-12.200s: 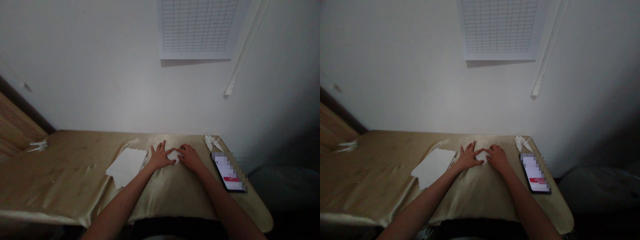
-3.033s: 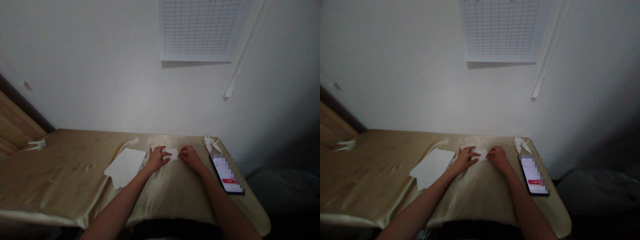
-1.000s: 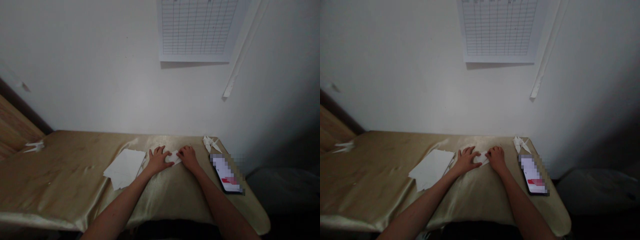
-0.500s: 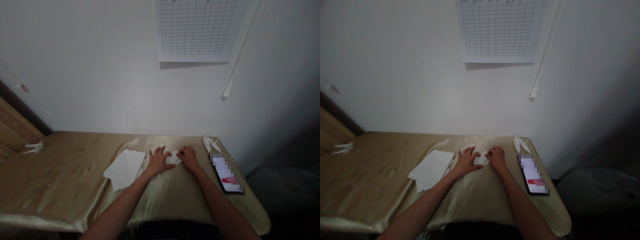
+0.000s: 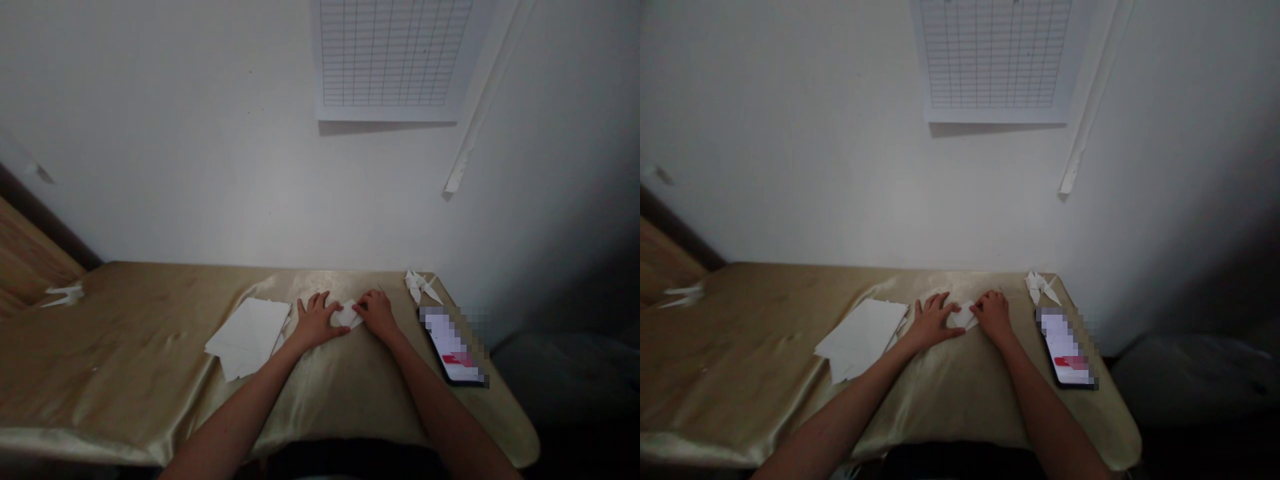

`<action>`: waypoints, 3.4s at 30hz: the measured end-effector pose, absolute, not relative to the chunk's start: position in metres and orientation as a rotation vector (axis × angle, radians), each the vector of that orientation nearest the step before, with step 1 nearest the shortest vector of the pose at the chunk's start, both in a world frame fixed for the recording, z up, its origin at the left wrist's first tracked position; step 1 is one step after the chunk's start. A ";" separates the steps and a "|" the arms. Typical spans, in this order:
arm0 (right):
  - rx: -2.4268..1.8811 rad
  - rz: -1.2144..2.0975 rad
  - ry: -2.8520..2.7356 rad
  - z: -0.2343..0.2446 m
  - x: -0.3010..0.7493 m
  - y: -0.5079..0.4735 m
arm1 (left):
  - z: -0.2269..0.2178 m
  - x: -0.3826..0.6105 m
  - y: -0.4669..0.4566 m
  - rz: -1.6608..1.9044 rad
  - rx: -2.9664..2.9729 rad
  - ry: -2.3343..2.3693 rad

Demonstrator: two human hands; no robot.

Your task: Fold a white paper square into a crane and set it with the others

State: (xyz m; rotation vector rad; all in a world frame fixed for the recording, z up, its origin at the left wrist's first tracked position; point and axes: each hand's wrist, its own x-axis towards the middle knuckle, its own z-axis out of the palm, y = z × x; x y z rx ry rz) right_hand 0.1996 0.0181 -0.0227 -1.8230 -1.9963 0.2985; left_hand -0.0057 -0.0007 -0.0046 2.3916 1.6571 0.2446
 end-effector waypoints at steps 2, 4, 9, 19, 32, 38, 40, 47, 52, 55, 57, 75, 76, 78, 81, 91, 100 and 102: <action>-1.830 0.286 -1.997 -0.020 0.198 0.017 | -0.005 -0.006 0.000 0.242 2.386 1.661; -1.845 0.268 -1.999 -0.018 0.197 0.016 | -0.006 -0.006 0.000 0.242 2.383 1.656; -1.862 0.228 -2.005 -0.016 0.194 0.012 | -0.006 -0.005 0.002 0.248 2.377 1.660; -1.867 0.183 -1.999 -0.017 0.192 0.010 | 0.000 -0.003 -0.001 0.234 2.341 1.657; -1.854 0.155 -2.021 -0.016 0.190 0.007 | -0.001 -0.003 -0.001 0.203 2.332 1.670; -1.833 0.180 -2.009 -0.019 0.193 0.009 | -0.003 -0.003 -0.004 0.244 2.338 1.673; -1.825 0.194 -2.007 -0.020 0.193 0.010 | -0.002 -0.002 -0.005 0.247 2.333 1.689; -1.834 0.215 -1.991 -0.020 0.194 0.011 | 0.003 0.001 -0.005 0.207 2.316 1.698; -1.848 0.187 -1.992 -0.019 0.192 0.010 | 0.000 0.003 -0.003 0.221 2.311 1.725; -1.851 0.186 -1.993 -0.020 0.192 0.010 | -0.004 0.004 -0.005 0.245 2.316 1.736; -1.850 0.191 -1.984 -0.021 0.193 0.012 | -0.006 0.005 -0.006 0.265 2.322 1.745; -1.796 0.239 -2.010 -0.028 0.201 0.019 | -0.004 0.005 -0.009 0.309 2.364 1.710; -1.800 0.226 -2.016 -0.027 0.200 0.018 | -0.004 0.005 -0.009 0.310 2.364 1.710; -1.807 0.193 -2.038 -0.026 0.198 0.017 | -0.004 0.005 -0.009 0.307 2.363 1.711; -1.826 0.145 -2.073 -0.024 0.196 0.016 | -0.004 0.006 -0.009 0.318 2.368 1.715; -1.833 0.061 -2.087 -0.019 0.192 0.012 | -0.002 0.006 -0.011 0.330 2.408 1.681; -1.846 0.035 -2.002 -0.030 0.196 0.013 | 0.000 0.004 -0.010 0.302 2.455 1.687; -1.806 0.050 -2.010 -0.034 0.200 0.014 | -0.001 0.003 -0.009 0.306 2.467 1.688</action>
